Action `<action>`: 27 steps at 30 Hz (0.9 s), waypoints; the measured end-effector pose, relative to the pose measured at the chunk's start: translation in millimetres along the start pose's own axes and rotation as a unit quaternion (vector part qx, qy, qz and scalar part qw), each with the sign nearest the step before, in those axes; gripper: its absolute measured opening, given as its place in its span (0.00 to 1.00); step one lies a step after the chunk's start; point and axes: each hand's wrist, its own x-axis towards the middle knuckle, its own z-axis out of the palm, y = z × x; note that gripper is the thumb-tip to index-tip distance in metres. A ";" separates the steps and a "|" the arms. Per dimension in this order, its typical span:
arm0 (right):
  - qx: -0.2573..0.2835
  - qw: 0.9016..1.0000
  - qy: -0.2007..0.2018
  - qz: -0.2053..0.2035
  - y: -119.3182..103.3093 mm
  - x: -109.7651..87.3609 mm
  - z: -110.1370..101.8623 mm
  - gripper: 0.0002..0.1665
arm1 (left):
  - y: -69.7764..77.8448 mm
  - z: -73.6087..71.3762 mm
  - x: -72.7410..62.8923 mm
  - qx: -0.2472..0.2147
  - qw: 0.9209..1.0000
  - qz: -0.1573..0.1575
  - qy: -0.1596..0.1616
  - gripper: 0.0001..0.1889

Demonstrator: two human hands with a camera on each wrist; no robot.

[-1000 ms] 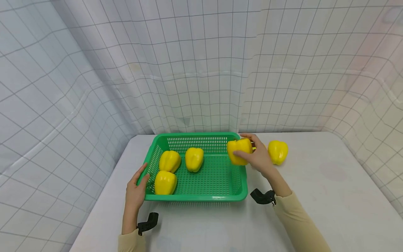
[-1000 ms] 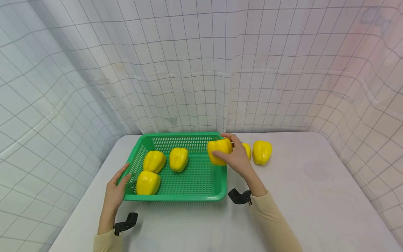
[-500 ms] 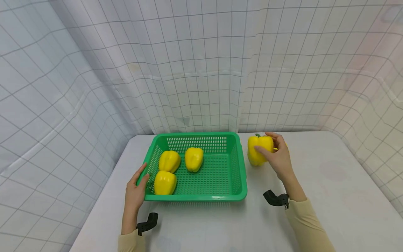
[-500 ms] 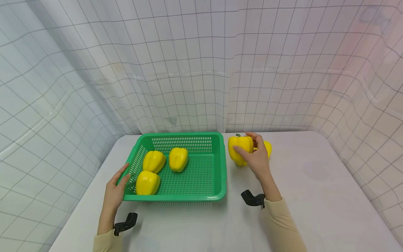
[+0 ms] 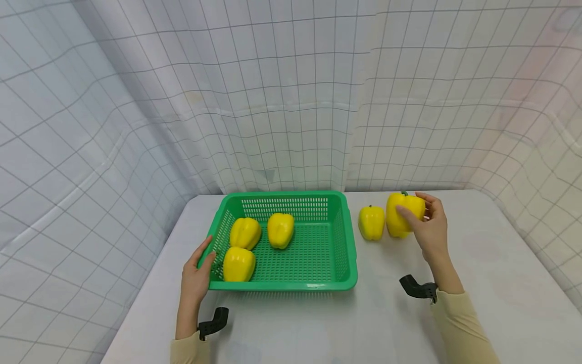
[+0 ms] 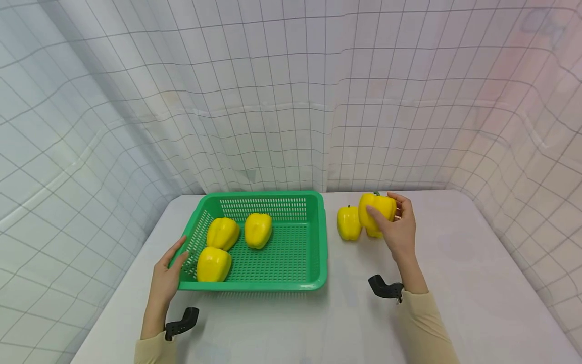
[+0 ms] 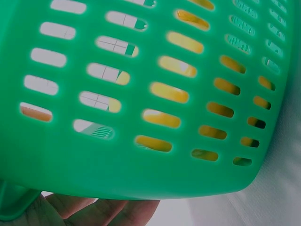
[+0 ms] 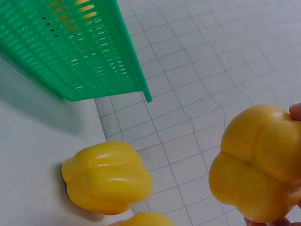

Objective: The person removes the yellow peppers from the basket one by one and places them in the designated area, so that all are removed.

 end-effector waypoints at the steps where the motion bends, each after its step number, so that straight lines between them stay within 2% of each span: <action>1: -0.002 1.000 0.006 0.003 1.4 0.8 -2.2 0.35 | -0.3 0.1 0.0 0.001 1.000 0.001 0.000 0.25; 10: -0.052 0.997 0.042 0.039 10.9 9.1 -21.9 0.36 | -0.8 1.0 0.1 0.000 1.000 0.000 -0.001 0.25; 27: -0.073 0.994 0.061 0.060 32.4 29.2 -41.6 0.39 | 0.0 0.8 0.2 -0.001 1.000 -0.004 0.004 0.25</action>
